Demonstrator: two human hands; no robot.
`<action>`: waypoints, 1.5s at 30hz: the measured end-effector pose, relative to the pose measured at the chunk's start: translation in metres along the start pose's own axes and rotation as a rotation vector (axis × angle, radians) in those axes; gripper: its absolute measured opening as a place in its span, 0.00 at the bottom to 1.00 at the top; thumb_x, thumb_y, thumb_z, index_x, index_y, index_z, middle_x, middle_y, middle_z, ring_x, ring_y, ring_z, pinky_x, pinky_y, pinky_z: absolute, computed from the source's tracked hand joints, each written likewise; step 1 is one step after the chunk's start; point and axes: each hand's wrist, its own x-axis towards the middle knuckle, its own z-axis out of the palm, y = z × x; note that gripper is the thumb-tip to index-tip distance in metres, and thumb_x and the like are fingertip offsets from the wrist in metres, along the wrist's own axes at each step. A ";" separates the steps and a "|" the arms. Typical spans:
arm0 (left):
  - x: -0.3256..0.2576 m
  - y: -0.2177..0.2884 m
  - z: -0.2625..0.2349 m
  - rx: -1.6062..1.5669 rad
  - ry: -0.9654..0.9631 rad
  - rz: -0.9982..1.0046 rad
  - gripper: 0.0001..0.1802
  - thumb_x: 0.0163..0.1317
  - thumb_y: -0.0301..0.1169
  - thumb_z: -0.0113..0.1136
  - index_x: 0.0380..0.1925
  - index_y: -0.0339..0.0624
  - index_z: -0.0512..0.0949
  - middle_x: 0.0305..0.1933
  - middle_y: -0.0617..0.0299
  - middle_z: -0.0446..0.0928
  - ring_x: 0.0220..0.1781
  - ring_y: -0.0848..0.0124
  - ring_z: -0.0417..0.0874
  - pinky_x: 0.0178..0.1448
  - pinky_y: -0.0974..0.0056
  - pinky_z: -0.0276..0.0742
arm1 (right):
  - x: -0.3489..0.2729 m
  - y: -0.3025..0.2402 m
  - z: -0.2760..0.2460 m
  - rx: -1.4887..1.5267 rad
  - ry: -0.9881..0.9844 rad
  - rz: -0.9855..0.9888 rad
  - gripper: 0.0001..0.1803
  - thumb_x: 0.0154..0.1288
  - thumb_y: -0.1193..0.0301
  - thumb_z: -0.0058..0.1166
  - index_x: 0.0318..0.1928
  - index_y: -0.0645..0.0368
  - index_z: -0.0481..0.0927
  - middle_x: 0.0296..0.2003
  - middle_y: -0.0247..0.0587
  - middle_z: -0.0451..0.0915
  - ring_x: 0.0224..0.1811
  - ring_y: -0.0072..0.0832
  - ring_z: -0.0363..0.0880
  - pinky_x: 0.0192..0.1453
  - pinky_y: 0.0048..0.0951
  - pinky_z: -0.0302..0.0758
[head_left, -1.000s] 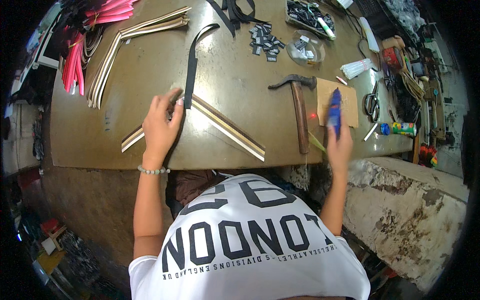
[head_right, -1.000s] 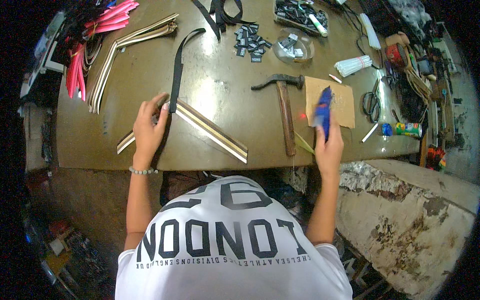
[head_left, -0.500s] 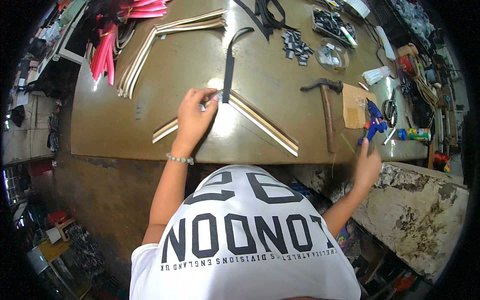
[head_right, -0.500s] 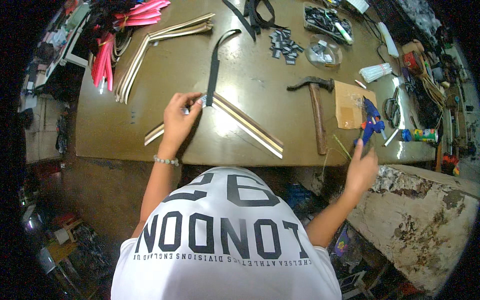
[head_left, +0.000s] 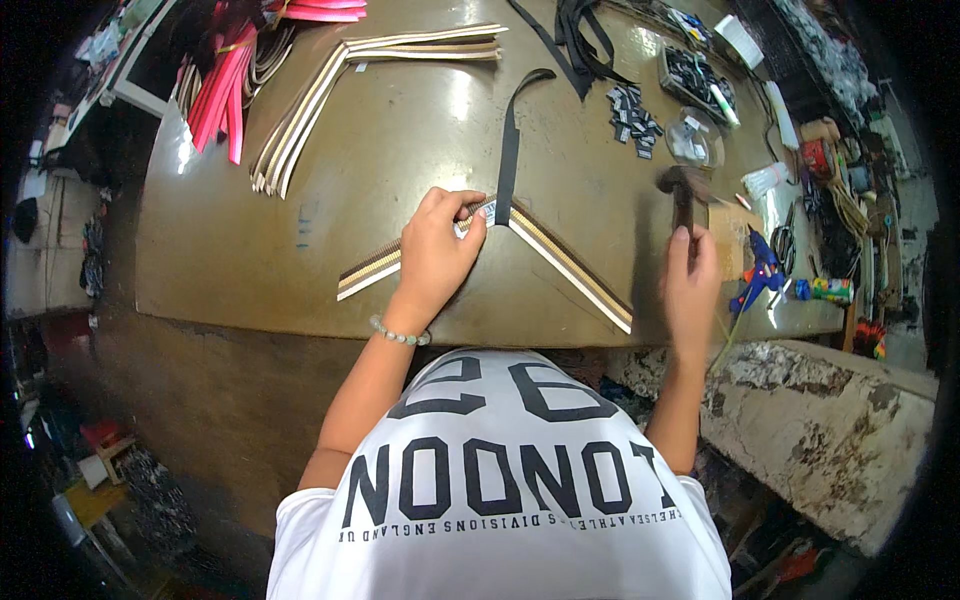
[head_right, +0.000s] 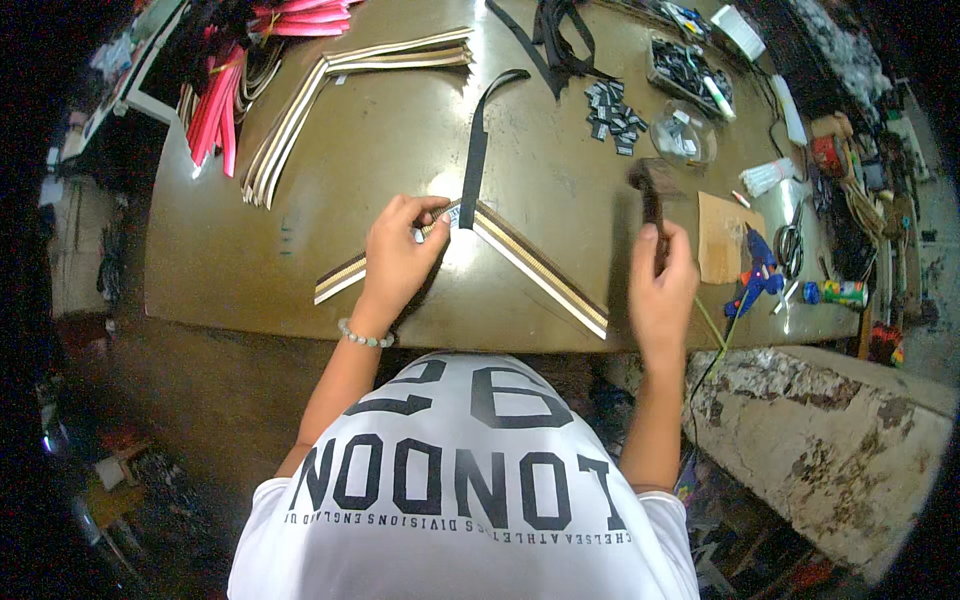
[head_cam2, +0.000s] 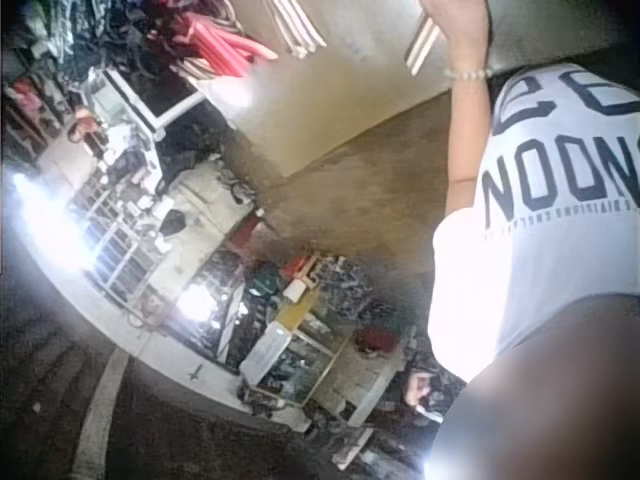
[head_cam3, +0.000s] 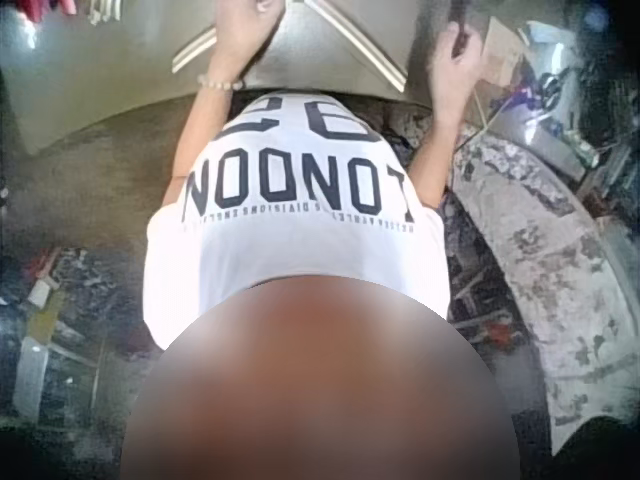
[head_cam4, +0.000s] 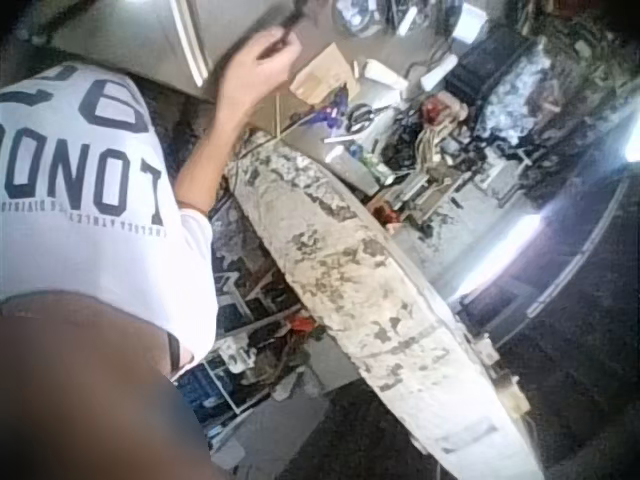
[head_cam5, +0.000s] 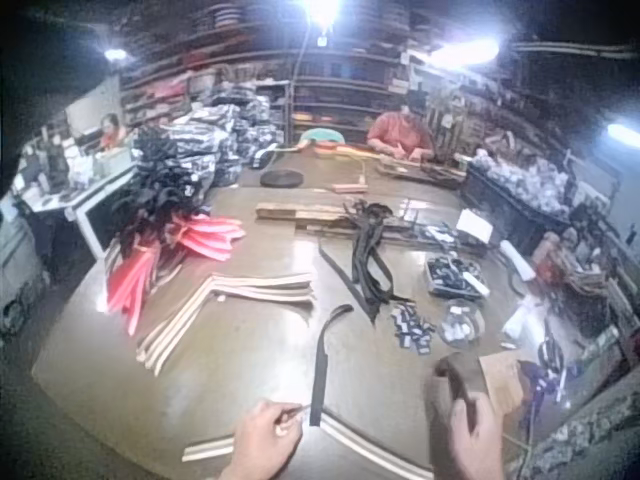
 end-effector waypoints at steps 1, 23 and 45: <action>-0.002 0.001 0.000 -0.004 -0.011 -0.032 0.11 0.60 0.29 0.63 0.42 0.41 0.84 0.33 0.56 0.76 0.35 0.61 0.81 0.42 0.58 0.77 | -0.017 -0.020 0.008 0.151 -0.036 -0.022 0.18 0.76 0.60 0.48 0.46 0.66 0.75 0.22 0.32 0.71 0.24 0.19 0.68 0.28 0.29 0.68; -0.009 0.010 -0.005 0.054 -0.127 -0.004 0.14 0.61 0.32 0.66 0.45 0.37 0.81 0.49 0.50 0.75 0.50 0.51 0.80 0.54 0.54 0.76 | -0.023 -0.006 0.034 -0.159 -0.053 -0.094 0.21 0.76 0.56 0.46 0.51 0.63 0.76 0.35 0.67 0.81 0.41 0.64 0.81 0.39 0.53 0.75; 0.076 -0.126 -0.225 0.551 0.579 -0.070 0.37 0.52 0.53 0.73 0.55 0.37 0.80 0.50 0.41 0.80 0.54 0.53 0.81 0.60 0.53 0.75 | -0.008 0.036 0.014 -0.780 0.003 0.005 0.22 0.76 0.52 0.44 0.50 0.61 0.73 0.41 0.58 0.79 0.38 0.59 0.81 0.39 0.54 0.76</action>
